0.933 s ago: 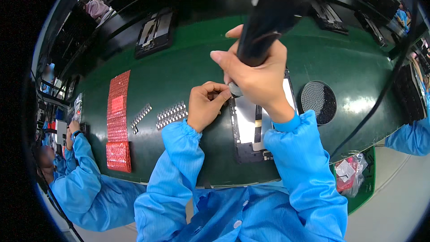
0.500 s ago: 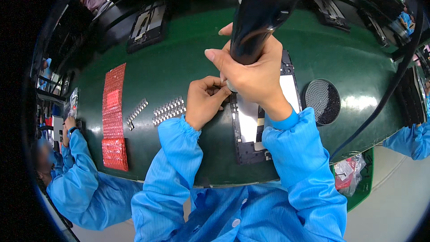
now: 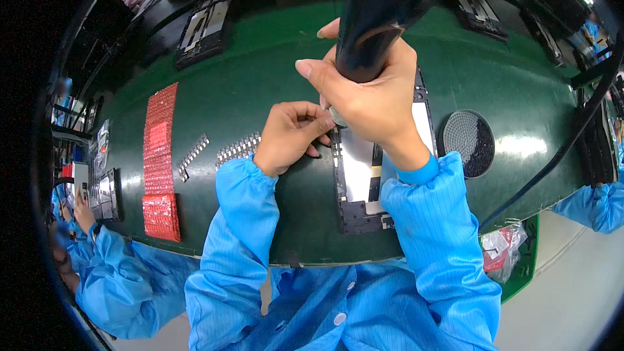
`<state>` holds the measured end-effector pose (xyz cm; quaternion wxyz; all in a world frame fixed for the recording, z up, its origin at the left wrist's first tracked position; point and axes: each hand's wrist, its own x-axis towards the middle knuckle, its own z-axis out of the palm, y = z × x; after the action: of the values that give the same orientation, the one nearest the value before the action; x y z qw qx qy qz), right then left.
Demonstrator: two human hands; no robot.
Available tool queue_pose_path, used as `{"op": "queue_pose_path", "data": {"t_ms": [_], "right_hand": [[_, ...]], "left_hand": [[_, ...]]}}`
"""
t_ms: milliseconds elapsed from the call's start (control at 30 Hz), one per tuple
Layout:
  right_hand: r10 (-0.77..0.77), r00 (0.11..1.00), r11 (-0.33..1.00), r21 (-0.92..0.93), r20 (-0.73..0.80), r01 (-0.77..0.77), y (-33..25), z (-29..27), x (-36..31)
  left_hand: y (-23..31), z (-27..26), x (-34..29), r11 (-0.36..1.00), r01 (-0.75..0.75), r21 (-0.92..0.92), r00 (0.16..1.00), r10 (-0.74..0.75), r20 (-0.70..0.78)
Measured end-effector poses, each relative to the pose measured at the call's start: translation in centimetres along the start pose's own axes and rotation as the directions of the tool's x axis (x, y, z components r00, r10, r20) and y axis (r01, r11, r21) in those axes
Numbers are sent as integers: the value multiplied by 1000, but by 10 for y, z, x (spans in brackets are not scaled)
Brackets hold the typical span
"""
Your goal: Assembling components and using an electric screwdriver to secure parts of an electronic screen device on a factory assembly line.
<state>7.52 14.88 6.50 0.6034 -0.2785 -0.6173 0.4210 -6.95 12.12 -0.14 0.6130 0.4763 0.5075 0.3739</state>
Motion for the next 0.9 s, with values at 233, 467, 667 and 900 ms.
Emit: {"op": "queue_pose_path", "data": {"t_ms": [233, 467, 667, 900], "right_hand": [[-30, 1000, 999, -17, 7, 30, 2, 5, 1], [-54, 999, 997, -60, -5, 54, 12, 7, 0], [-9, 1000, 1000, 12, -18, 10, 9, 9, -2], [-39, 999, 999, -22, 12, 39, 12, 10, -3]], "left_hand": [[-4, 4, 2, 997, -67, -33, 996, 64, -68], [0, 4, 8, 1000, 20, 13, 991, -18, -130], [1, 4, 7, 1000, 27, -3, 993, -27, -117], [-3, 4, 9, 1000, 14, -9, 994, -15, -108]]}}
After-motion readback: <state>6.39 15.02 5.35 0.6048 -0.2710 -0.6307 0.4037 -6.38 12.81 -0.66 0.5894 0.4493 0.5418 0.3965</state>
